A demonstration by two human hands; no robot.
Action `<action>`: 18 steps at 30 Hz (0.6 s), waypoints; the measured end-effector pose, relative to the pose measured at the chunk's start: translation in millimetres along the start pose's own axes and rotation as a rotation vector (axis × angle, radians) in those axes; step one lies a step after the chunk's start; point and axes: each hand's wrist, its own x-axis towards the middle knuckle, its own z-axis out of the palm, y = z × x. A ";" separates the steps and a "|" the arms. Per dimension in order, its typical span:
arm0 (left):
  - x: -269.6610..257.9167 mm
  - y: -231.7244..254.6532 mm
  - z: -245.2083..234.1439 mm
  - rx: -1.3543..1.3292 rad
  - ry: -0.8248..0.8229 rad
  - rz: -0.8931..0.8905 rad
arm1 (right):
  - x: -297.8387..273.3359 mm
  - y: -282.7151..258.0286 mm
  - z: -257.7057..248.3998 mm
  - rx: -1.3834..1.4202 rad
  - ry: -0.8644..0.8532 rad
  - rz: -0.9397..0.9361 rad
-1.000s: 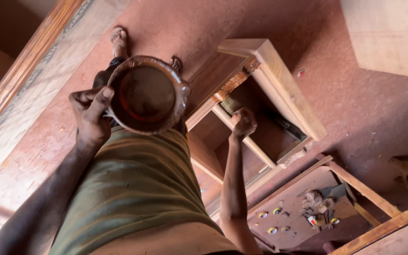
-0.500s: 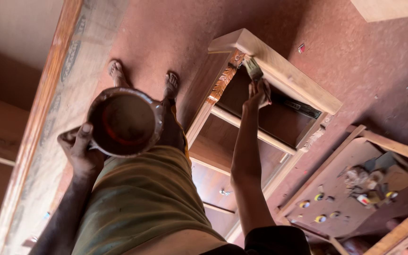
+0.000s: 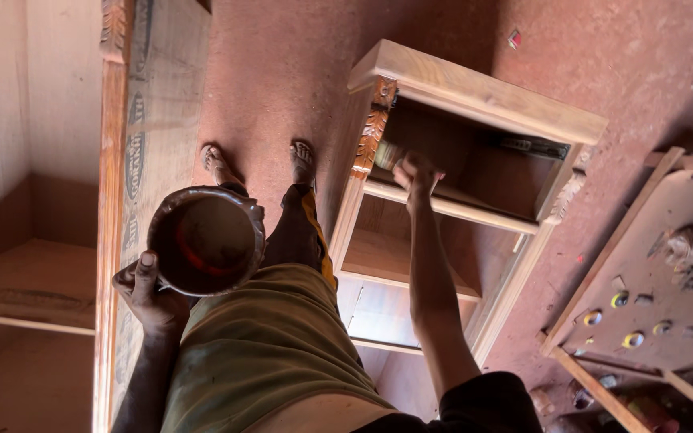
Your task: The person pours a liquid from a can into a clay pot, stirs it with a brush, and then applies the liquid to the edges and carved details of a wooden cabinet. The person continues to paint different sections of the cabinet while holding the pot.
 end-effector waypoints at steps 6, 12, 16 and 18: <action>5.0 -2.0 7.8 -0.099 0.001 -0.091 | -29.1 -1.2 -23.3 -0.220 -0.041 -0.031; 12.6 -1.7 17.0 -0.024 -0.042 -0.083 | 27.6 -32.9 17.5 -0.257 -0.047 -0.045; 16.5 9.2 24.2 0.241 -0.176 0.028 | 38.4 -40.0 22.0 -0.440 -0.070 -0.030; 15.8 12.9 24.9 0.087 -0.160 -0.078 | 34.1 -36.6 14.1 -0.553 -0.101 -0.006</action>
